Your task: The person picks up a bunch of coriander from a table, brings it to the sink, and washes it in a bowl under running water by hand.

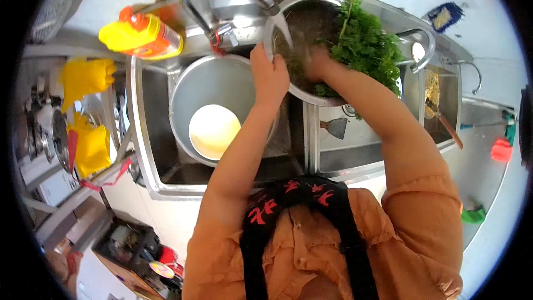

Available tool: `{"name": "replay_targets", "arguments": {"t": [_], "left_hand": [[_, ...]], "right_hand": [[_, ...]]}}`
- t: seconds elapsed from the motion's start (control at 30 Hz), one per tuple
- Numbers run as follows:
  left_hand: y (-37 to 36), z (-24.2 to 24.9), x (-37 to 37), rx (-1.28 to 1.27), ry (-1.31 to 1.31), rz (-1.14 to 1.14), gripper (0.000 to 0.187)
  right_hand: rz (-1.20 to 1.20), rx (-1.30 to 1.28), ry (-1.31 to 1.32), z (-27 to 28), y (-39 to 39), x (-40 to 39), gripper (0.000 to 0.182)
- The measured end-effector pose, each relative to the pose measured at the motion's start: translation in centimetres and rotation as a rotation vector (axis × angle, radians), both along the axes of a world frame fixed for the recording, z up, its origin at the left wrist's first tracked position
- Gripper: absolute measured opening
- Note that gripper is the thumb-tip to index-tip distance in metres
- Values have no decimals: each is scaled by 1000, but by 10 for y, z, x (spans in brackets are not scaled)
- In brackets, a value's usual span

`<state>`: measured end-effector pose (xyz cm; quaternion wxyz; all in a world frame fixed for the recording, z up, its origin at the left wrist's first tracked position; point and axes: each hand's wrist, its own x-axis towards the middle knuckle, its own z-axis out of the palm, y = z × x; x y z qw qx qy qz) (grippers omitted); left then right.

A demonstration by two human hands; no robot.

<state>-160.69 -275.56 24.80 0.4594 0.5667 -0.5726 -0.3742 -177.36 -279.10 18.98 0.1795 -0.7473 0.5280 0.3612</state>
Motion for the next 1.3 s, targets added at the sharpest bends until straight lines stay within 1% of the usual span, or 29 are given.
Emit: {"name": "replay_targets", "arguments": {"t": [0.07,0.13,0.2,0.23,0.33,0.37,0.47,0.5,0.6,0.7,0.73,0.8,0.9,0.93,1.0,1.03,1.1,1.13,1.2,1.23,1.3], "left_hand": [[0,1,1,1,5,-22,43],[-2,4,0,10,21,-34,42],[-2,3,2,43,31,-40,43],[-1,2,2,23,43,-55,42],[0,6,0,16,15,-30,42],[-2,4,-1,27,19,-29,42],[-2,1,0,50,20,-35,41],[-3,4,1,50,14,-43,41],[-4,7,0,50,18,-27,39],[0,12,2,106,10,-41,38],[-3,16,2,121,6,-55,38],[-5,9,2,61,34,-50,39],[-3,8,3,11,-8,-44,41],[-1,9,2,4,-33,-30,41],[0,11,1,76,5,-23,40],[0,12,2,108,21,-22,40],[1,11,3,104,199,-8,37],[1,10,3,103,291,-4,36],[1,-7,11,203,526,67,33],[0,-13,17,256,643,100,32],[-3,-23,30,374,610,156,27]], "right_hand": [[-29,-7,-114,12,-3,-6,61],[-38,-8,-214,64,-3,11,55],[-171,-204,-411,85,-5,24,45],[-235,-294,-510,87,-3,31,40],[-107,-376,-563,78,3,48,30],[2,-487,-511,60,12,48,28],[7,-390,-416,43,10,26,30],[57,-304,-359,46,6,24,36],[123,-392,-170,82,17,34,45],[28,-54,-69,65,16,27,59],[47,-36,-14,62,13,26,62],[89,-1,95,59,8,27,68],[-75,-168,-122,94,4,21,71],[-66,-119,-120,96,5,19,70],[-56,-21,-125,95,9,19,70],[-32,-20,-98,88,9,22,71],[12,-31,-36,68,4,23,75],[20,-77,-37,59,4,20,71],[30,-166,-34,44,6,13,65],[43,-177,-29,46,7,13,64],[68,-195,-17,48,9,15,63]]}}
